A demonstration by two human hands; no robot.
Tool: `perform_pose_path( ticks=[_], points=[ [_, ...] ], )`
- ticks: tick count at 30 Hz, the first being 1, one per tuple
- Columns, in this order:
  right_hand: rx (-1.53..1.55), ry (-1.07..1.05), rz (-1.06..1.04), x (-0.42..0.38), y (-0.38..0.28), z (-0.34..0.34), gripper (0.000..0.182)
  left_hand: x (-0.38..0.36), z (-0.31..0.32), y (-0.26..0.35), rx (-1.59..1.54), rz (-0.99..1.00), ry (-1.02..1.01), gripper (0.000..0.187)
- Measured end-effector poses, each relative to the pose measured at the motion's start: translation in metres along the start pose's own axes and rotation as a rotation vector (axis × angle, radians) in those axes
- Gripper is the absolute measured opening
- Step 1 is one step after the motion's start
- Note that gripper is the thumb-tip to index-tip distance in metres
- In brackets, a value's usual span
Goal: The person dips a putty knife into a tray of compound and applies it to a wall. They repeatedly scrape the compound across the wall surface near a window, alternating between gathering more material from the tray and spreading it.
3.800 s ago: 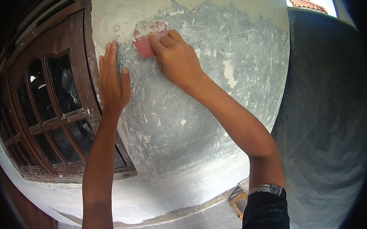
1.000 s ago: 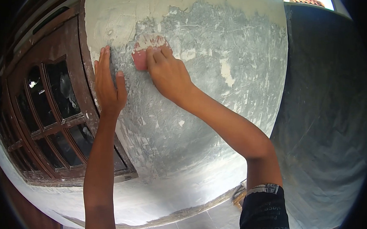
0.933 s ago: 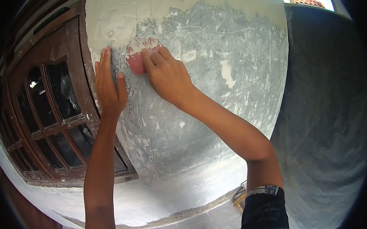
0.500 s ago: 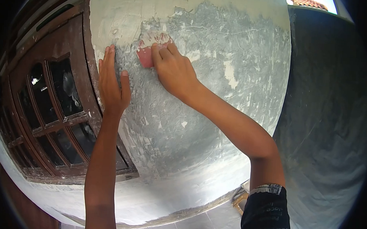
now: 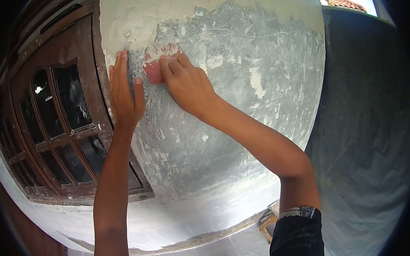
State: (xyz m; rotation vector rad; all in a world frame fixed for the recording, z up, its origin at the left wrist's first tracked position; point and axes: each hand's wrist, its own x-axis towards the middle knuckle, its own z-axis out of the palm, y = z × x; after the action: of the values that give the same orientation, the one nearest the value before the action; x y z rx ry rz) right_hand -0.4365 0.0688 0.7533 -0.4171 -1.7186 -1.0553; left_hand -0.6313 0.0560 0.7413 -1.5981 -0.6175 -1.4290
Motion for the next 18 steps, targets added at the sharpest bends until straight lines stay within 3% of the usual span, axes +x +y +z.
perform_pose_path(
  ticks=[3,6,10,12,18],
  points=[
    [0.039,0.085,0.041,0.026,0.011,-0.019,0.037,0.001,0.001,0.0,0.007,0.005,0.002,0.058],
    [-0.089,0.215,0.054,0.072,0.051,-0.014,0.035,0.0,0.001,-0.001,0.023,0.005,0.004,0.061],
    [-0.188,0.226,0.068,0.1,0.081,0.001,0.041,0.0,0.002,-0.002,0.019,0.003,-0.011,0.056],
    [-0.245,0.157,0.034,0.101,0.083,0.008,0.031,0.0,0.001,-0.002,0.017,0.001,-0.015,0.056],
    [-0.293,0.072,-0.005,0.067,0.053,0.012,0.036,0.001,0.0,-0.001,0.01,0.001,-0.01,0.056]
  ],
)
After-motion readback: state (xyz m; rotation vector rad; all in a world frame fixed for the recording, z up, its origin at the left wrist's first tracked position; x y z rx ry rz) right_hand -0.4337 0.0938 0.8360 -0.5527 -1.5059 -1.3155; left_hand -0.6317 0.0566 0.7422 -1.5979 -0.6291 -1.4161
